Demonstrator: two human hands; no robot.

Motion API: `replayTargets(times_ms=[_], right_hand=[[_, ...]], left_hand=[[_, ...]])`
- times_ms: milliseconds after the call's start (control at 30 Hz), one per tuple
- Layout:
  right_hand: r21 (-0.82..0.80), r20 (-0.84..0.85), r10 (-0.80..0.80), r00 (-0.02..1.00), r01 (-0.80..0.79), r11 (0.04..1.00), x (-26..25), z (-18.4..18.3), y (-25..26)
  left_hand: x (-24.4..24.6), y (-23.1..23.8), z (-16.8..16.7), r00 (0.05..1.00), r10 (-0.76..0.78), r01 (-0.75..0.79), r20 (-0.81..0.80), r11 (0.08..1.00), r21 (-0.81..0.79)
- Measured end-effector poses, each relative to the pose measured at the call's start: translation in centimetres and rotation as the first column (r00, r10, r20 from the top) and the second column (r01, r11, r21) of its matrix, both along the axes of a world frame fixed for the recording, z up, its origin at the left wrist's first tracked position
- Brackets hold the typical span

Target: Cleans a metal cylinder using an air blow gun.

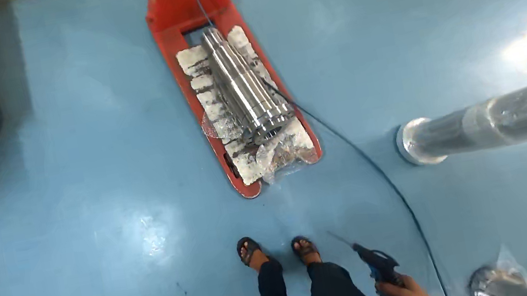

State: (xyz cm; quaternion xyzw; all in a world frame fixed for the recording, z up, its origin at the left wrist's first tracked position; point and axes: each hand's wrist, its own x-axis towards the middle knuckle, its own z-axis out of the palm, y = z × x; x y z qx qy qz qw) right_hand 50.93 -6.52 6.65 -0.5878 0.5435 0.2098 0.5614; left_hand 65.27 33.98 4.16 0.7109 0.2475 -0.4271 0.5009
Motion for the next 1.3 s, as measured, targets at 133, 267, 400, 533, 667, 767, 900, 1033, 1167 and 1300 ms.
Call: replayTargets(times_ms=[133,267,400,533,667,767,900,1033,1167,1300], right_hand=[[-0.062,0.087,-0.156,0.984,0.161,0.985,2.0,0.0,5.1],[0.086,0.238,-0.465,0.853,0.459,0.884,0.2,-1.8,9.1],[0.125,0.207,-0.592,0.779,0.579,0.806,0.5,-3.9,10.5],[0.053,0.031,-0.379,0.925,0.377,0.925,4.5,-7.0,8.5],[0.039,0.057,-0.274,0.96,0.272,0.961,10.0,-9.5,5.1],[0.082,0.091,-0.229,0.969,0.222,0.972,14.4,-9.2,2.3],[0.113,0.109,-0.218,0.97,0.206,0.972,19.9,-8.9,0.3],[0.136,0.085,-0.223,0.971,0.21,0.968,24.0,-10.3,0.8],[0.25,0.116,-0.367,0.923,0.33,0.91,26.4,-11.1,2.3],[0.368,0.06,-0.626,0.777,0.566,0.738,29.7,-11.6,5.9]], left_hand=[[8.7,3.2,0.3,0.96,0.165,-0.167,-0.226,0.986,0.008],[16.0,0.7,0.2,0.927,0.173,-0.177,-0.334,0.984,0.019],[22.3,-6.2,0.0,0.929,-0.096,0.081,-0.357,0.995,-0.056],[28.2,-13.9,1.0,0.841,-0.514,0.517,-0.171,0.856,-0.027],[33.4,-18.1,-0.2,0.636,-0.77,0.767,-0.054,0.623,0.151],[36.5,-19.9,-1.8,0.424,-0.901,0.883,-0.09,0.389,0.261],[40.4,-23.3,-3.6,0.086,-0.976,0.947,-0.202,0.017,0.322],[44.7,-27.7,-4.8,-0.156,-0.957,0.913,-0.246,-0.234,0.335],[48.6,-30.8,-5.8,-0.357,-0.923,0.869,-0.146,-0.385,0.311],[51.3,-31.3,-7.2,-0.43,-0.895,0.866,-0.119,-0.446,0.225]])
